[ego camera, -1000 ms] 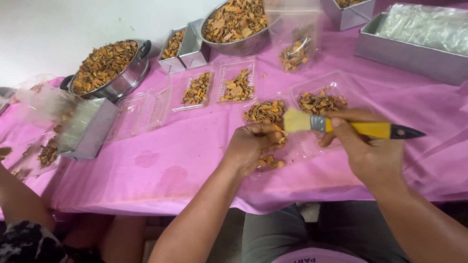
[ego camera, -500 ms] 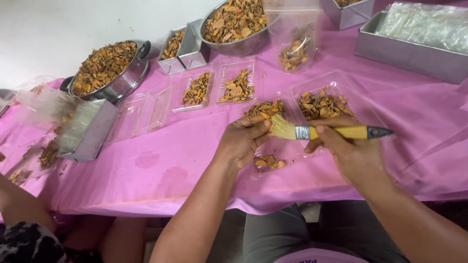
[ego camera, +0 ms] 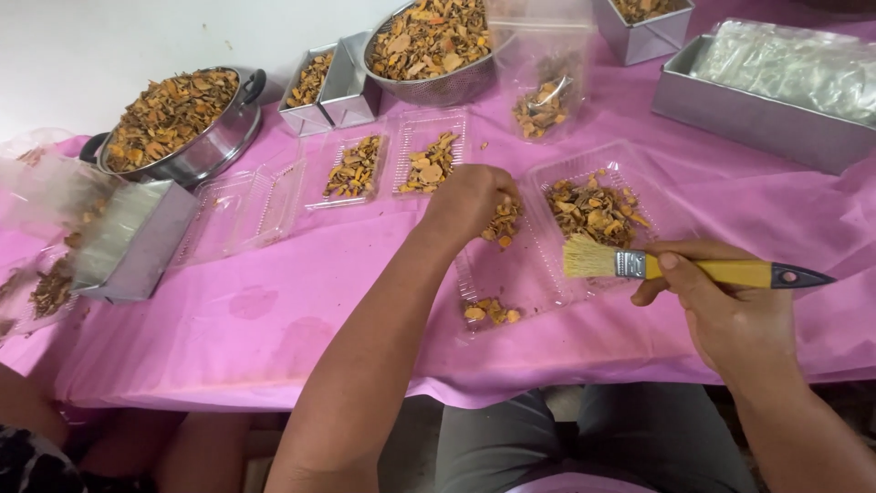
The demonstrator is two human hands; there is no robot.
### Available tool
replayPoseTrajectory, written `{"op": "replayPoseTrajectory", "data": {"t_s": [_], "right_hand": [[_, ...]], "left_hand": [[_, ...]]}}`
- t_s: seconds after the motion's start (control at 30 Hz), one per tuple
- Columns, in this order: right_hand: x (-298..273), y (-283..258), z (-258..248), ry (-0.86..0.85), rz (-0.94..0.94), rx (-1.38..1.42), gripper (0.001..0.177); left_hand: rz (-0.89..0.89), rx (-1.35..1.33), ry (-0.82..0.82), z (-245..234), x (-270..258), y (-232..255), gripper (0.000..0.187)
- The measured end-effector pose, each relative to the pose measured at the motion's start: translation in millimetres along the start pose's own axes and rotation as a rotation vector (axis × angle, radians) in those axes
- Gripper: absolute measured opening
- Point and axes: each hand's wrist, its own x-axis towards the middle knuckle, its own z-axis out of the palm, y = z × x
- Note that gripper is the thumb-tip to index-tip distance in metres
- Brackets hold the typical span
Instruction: Packaging dried leaves into plastic containers and bags using a brush and a small cup for portioning.
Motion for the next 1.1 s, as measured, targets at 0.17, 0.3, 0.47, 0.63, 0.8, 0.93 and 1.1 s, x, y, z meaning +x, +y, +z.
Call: {"op": "replayPoseTrajectory", "data": {"t_s": [0.17, 0.3, 0.47, 0.63, 0.8, 0.93, 1.1], "right_hand": [[-3.5, -7.6, 8.1, -0.030, -0.053, -0.101, 0.019], [-5.4, -13.0, 17.7, -0.064, -0.161, -0.241, 0.020], [-8.3, -19.4, 22.3, -0.066, -0.189, -0.325, 0.020], [-8.8, -19.8, 23.1, -0.081, -0.182, -0.344, 0.021], [-9.8, -3.3, 19.7, -0.036, -0.105, -0.244, 0.017], [-12.4, -20.9, 36.7, -0.085, -0.126, -0.372, 0.016], [-2.5, -12.6, 62.0, -0.239, -0.238, -0.563, 0.015]], "left_hand": [[0.083, 0.175, -0.019, 0.4, 1.2, -3.6, 0.037], [0.108, 0.155, 0.026, 6.3, 11.2, -15.5, 0.023], [0.028, 0.194, -0.021, 6.2, 11.8, -8.9, 0.018], [0.021, 0.262, -0.067, 3.5, 10.7, -7.1, 0.012], [0.134, 0.410, -0.090, -12.7, -20.6, 7.6, 0.034], [0.254, 0.268, -0.043, -14.0, -67.9, 4.6, 0.031], [0.142, -0.054, -0.135, 4.6, -114.3, -14.4, 0.044]]}}
